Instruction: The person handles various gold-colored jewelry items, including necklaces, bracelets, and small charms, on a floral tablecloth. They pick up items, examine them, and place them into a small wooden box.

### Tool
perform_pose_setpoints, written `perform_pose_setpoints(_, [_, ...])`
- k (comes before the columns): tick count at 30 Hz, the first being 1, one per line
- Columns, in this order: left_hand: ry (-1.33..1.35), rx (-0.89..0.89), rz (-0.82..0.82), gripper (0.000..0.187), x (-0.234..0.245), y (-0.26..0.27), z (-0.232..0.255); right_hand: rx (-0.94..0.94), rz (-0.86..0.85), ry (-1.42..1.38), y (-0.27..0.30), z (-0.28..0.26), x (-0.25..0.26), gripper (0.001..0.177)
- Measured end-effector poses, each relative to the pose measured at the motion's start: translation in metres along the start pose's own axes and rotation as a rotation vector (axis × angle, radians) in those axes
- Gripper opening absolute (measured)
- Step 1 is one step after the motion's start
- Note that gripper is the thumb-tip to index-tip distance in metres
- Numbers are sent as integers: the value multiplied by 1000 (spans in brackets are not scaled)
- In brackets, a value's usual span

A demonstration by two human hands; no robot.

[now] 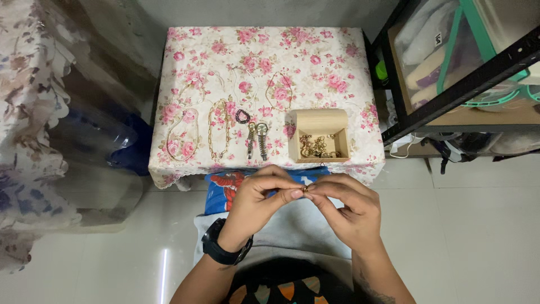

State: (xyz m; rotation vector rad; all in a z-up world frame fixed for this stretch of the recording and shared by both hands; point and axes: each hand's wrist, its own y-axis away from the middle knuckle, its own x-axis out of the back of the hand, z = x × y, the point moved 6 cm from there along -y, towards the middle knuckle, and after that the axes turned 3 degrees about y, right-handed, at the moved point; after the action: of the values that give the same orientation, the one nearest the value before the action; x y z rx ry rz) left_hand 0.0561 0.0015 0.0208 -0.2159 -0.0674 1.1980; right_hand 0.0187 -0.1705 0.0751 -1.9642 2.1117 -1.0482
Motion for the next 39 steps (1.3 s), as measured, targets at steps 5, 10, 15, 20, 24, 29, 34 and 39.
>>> perform_pose_setpoints(5, [-35,31,-18,12,0,1,4,27,37,16,0,-4,1,14])
perform_pose_setpoints(10, [-41,-43,-16,12,-1,0,10,83,0,21,-2,-11,3,13])
perform_pose_setpoints(15, [-60,-3,-18,13,0,2,8,57,-53,51,-4,-15,4,15])
perform_pose_setpoints(20, [-81,-49,-30,12,0,1,9,61,-95,136,-4,-18,4,18])
perform_pose_setpoints(24, [-100,-47,-14,12,0,2,7,77,-88,153,-2,-19,3,18])
perform_pose_setpoints(29, [-86,-29,-10,11,2,2,7,86,-68,163,-1,-19,2,17])
perform_pose_setpoints(34, [-89,2,-10,13,2,2,6,80,-43,145,-1,-20,1,17])
perform_pose_setpoints(39, [4,46,25,14,0,3,4,-115,-110,109,-9,-6,1,20])
